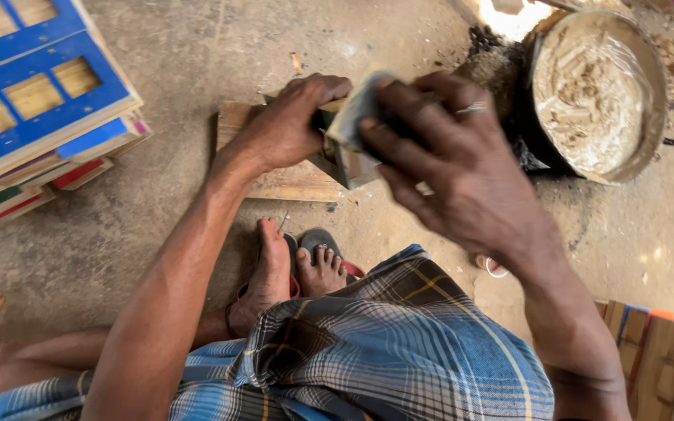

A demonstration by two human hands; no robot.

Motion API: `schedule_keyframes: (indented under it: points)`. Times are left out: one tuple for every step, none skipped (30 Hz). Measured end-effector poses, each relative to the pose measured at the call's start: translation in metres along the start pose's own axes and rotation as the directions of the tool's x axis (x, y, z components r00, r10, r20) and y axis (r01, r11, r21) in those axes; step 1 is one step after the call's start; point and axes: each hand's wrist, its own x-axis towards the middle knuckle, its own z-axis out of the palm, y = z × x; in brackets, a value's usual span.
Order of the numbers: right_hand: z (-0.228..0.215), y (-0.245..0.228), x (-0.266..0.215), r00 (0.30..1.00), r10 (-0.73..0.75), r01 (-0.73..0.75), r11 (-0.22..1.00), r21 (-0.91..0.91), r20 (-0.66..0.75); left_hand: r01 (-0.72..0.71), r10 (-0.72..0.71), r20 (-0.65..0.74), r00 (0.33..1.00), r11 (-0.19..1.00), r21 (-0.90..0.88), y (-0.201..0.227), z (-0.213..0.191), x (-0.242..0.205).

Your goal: The person sits on the floor and applies a beige paste to small wooden pieces using a putty knife. They repeatedly scoop the paste from a metal bowl and spread it onto the wood, then place the treated pieces into a stack.

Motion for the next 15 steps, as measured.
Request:
schedule_keyframes:
  points:
    - [0.001,-0.004,0.000,1.000,-0.015,0.015,1.000,0.003,0.024,0.003,-0.003,-0.007,1.000,1.000,0.008,0.001,-0.002,0.000]
    - [0.001,-0.009,-0.002,0.999,0.007,-0.007,1.000,0.010,0.042,0.006,-0.006,-0.015,1.000,1.000,0.016,0.003,-0.003,0.000]
    - [0.001,-0.013,-0.005,0.998,0.019,-0.020,1.000,0.017,0.060,0.035,-0.035,0.028,0.999,0.999,0.027,0.004,-0.005,0.000]
    - [0.001,-0.018,-0.010,0.996,0.031,-0.033,0.999,0.024,0.079,0.062,-0.065,0.071,0.995,0.997,0.039,0.006,-0.007,0.000]
    - [0.002,-0.022,-0.016,0.995,0.050,-0.051,0.998,0.021,0.082,0.097,-0.103,0.101,0.990,0.993,0.062,0.007,-0.010,-0.001]
    - [0.002,-0.025,-0.025,0.994,0.068,-0.070,0.997,0.017,0.085,0.108,-0.110,0.083,0.990,0.994,0.034,0.007,-0.011,-0.002]
    - [0.006,-0.028,-0.033,0.992,0.086,-0.088,0.996,0.020,0.087,0.123,-0.123,0.067,0.990,0.992,0.008,0.006,-0.012,-0.003]
    - [0.012,-0.028,-0.040,0.995,0.095,-0.096,0.995,0.028,0.034,0.137,-0.136,0.050,0.989,0.990,-0.018,0.005,-0.012,-0.005]
    - [0.020,-0.027,-0.048,0.993,0.118,-0.117,0.993,0.031,-0.023,0.067,-0.067,-0.014,0.998,0.998,-0.006,0.004,-0.011,-0.006]
    - [0.027,-0.026,-0.054,0.987,0.140,-0.138,0.990,0.034,-0.080,-0.004,0.005,-0.077,0.997,1.000,0.010,0.004,-0.008,-0.008]
    - [0.032,-0.025,-0.061,0.975,0.202,-0.194,0.977,0.088,-0.092,-0.079,0.082,-0.133,0.988,0.996,0.031,0.003,-0.007,-0.010]
    - [0.039,-0.022,-0.065,0.960,0.263,-0.247,0.958,0.143,-0.102,0.002,0.001,-0.149,0.989,1.000,0.017,0.002,-0.008,-0.015]
    - [0.043,-0.021,-0.068,0.939,0.327,-0.303,0.933,0.196,-0.108,0.079,-0.078,-0.159,0.984,0.997,0.000,0.002,-0.007,-0.022]
    - [0.047,-0.020,-0.070,0.923,0.365,-0.328,0.913,0.245,-0.125,0.156,-0.156,-0.167,0.974,0.988,-0.017,0.003,-0.008,-0.031]
    - [0.050,-0.020,-0.071,0.905,0.403,-0.351,0.888,0.296,-0.137,0.147,-0.139,-0.187,0.972,0.989,0.033,0.005,-0.009,-0.042]
